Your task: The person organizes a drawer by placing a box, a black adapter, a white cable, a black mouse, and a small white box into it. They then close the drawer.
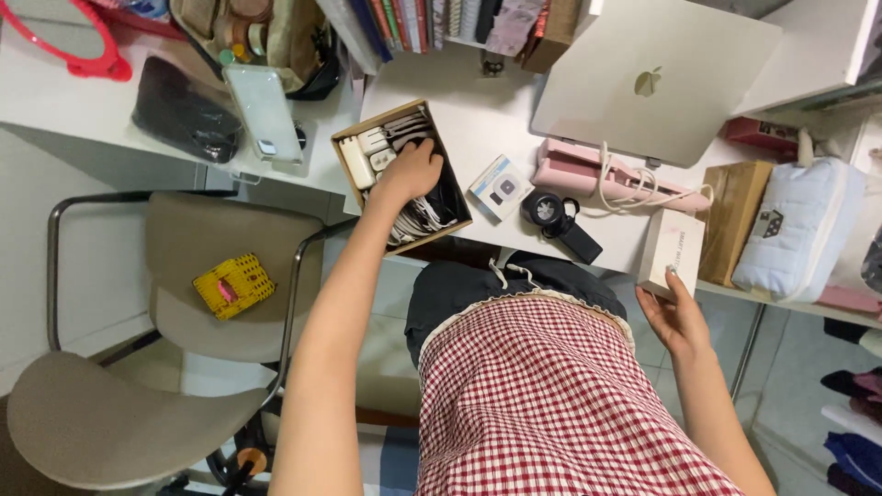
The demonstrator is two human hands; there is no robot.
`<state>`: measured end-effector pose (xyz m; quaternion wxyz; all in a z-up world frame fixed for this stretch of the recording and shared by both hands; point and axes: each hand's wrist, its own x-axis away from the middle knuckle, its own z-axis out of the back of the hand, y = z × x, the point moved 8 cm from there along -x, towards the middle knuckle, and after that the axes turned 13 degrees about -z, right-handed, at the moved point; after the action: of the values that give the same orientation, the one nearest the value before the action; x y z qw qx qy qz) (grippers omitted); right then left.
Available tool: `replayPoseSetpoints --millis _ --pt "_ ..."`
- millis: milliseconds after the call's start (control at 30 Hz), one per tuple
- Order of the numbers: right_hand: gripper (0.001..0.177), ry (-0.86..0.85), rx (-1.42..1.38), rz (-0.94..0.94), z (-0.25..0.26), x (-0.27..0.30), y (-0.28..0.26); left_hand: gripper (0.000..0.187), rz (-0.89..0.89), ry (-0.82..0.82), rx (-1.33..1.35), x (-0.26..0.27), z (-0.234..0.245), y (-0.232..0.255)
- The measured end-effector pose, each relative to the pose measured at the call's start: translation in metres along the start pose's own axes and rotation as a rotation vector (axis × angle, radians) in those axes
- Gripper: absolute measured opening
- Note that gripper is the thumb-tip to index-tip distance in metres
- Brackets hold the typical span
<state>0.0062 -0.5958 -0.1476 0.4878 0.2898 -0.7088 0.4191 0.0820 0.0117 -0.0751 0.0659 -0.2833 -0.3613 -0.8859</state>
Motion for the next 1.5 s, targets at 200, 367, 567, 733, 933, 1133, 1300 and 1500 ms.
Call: replayPoseSetpoints --millis 200,367,567,733,933,1133,1300,1500 --pt "0.075 0.022 0.08 -0.015 -0.011 0.019 -0.006 0.069 0.113 -0.136 0.381 -0.031 0.0 -0.023" --pt "0.072 0.039 0.1 -0.032 -0.035 0.043 -0.005 0.088 0.147 -0.075 0.654 0.042 0.036 0.037" --pt "0.07 0.071 0.132 -0.043 -0.041 0.058 -0.006 0.088 0.132 0.013 0.583 -0.001 -0.007 -0.004" --pt "0.07 0.112 0.152 -0.01 -0.047 0.08 -0.013 0.085 0.133 0.065 0.48 -0.001 -0.018 -0.01" --pt "0.059 0.304 0.288 0.047 -0.079 0.147 -0.025 0.064 0.239 0.039 0.389 0.029 0.005 0.024" --pt "0.059 0.335 0.426 0.181 -0.1 0.187 -0.048 0.045 0.175 0.021 0.301 0.039 0.017 0.036" --pt "0.034 0.113 0.54 0.237 -0.167 0.203 -0.053 0.025 0.039 0.1 0.34 0.056 0.042 0.038" --pt "0.056 -0.067 0.739 0.085 -0.262 0.222 -0.02 0.04 -0.023 0.15 0.578 0.114 0.094 0.036"
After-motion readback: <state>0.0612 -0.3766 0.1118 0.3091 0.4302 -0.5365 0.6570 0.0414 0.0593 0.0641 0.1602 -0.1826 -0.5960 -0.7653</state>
